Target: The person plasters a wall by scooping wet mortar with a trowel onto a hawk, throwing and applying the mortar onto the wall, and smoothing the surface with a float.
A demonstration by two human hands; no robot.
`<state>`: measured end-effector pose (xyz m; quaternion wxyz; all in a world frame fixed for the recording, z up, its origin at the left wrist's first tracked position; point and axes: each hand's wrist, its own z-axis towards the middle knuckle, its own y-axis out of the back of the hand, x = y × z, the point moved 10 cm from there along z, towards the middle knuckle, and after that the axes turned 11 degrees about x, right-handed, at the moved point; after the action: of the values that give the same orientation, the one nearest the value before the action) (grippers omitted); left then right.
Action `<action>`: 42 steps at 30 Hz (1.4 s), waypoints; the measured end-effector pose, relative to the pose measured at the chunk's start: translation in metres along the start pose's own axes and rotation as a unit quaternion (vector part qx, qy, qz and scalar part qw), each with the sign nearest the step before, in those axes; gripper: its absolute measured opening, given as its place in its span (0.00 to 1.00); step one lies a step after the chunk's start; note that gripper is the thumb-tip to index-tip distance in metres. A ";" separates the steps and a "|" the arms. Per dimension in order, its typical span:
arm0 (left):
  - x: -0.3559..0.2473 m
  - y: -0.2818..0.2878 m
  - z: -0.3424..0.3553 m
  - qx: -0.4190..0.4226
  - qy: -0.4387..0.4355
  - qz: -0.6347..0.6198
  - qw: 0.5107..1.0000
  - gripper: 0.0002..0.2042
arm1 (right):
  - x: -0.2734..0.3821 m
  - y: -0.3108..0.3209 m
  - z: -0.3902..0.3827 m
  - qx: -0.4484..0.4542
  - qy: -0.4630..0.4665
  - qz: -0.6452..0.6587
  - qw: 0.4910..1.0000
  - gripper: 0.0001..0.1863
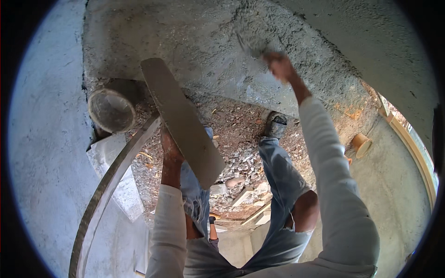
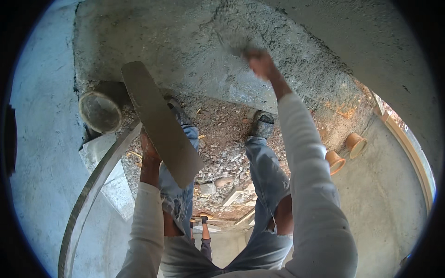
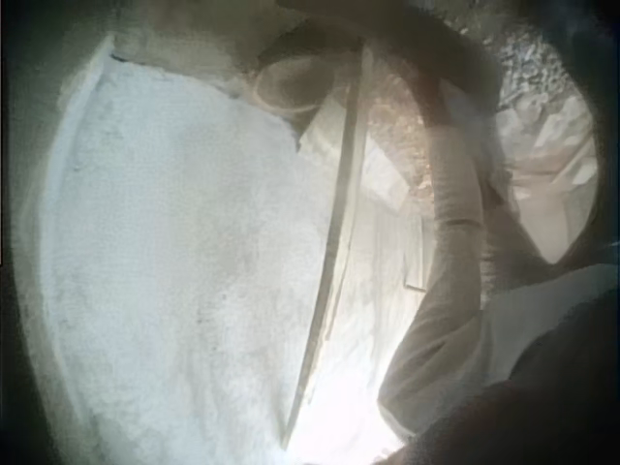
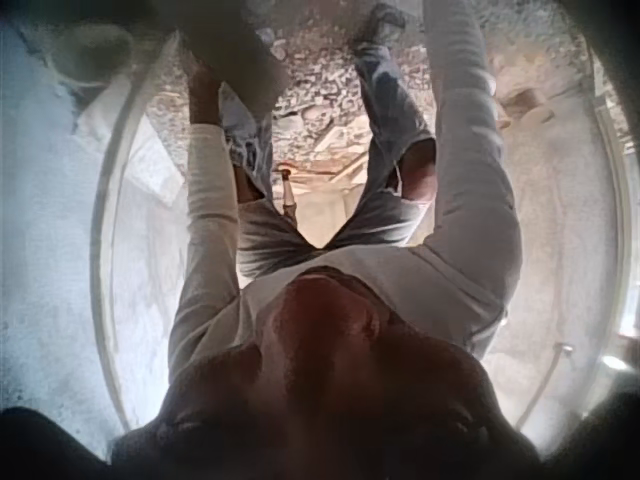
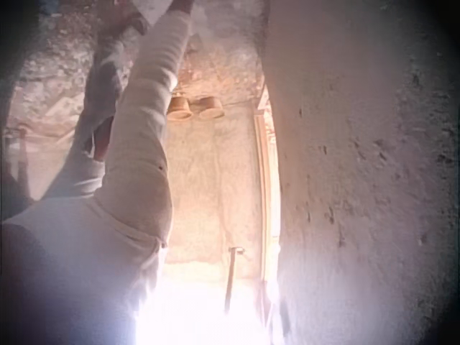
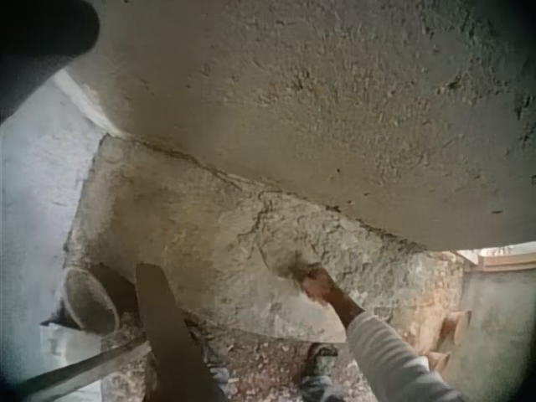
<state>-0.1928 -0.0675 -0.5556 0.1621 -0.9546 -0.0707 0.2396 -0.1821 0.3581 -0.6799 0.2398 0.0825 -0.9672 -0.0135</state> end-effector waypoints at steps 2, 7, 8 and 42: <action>0.011 0.005 0.021 0.021 -0.020 0.104 0.994 0.25 | 0.039 0.045 0.019 -0.053 0.029 -0.032 0.998 0.19; 0.029 -0.057 0.092 0.194 -0.154 0.135 0.959 0.30 | 0.064 0.086 0.016 -0.176 0.308 -0.045 0.934 0.15; 0.029 -0.041 0.103 0.139 -0.129 0.096 0.977 0.30 | 0.083 0.050 -0.009 -0.217 0.263 -0.105 0.934 0.12; 0.062 -0.011 0.110 0.086 -0.003 -0.092 0.992 0.21 | 0.013 0.091 -0.002 -0.153 0.084 0.019 0.985 0.22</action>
<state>-0.1922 -0.0139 -0.6706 0.2645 -0.9260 -0.1379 0.2315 -0.2068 0.4459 -0.6664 0.3305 0.0272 -0.9315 -0.1493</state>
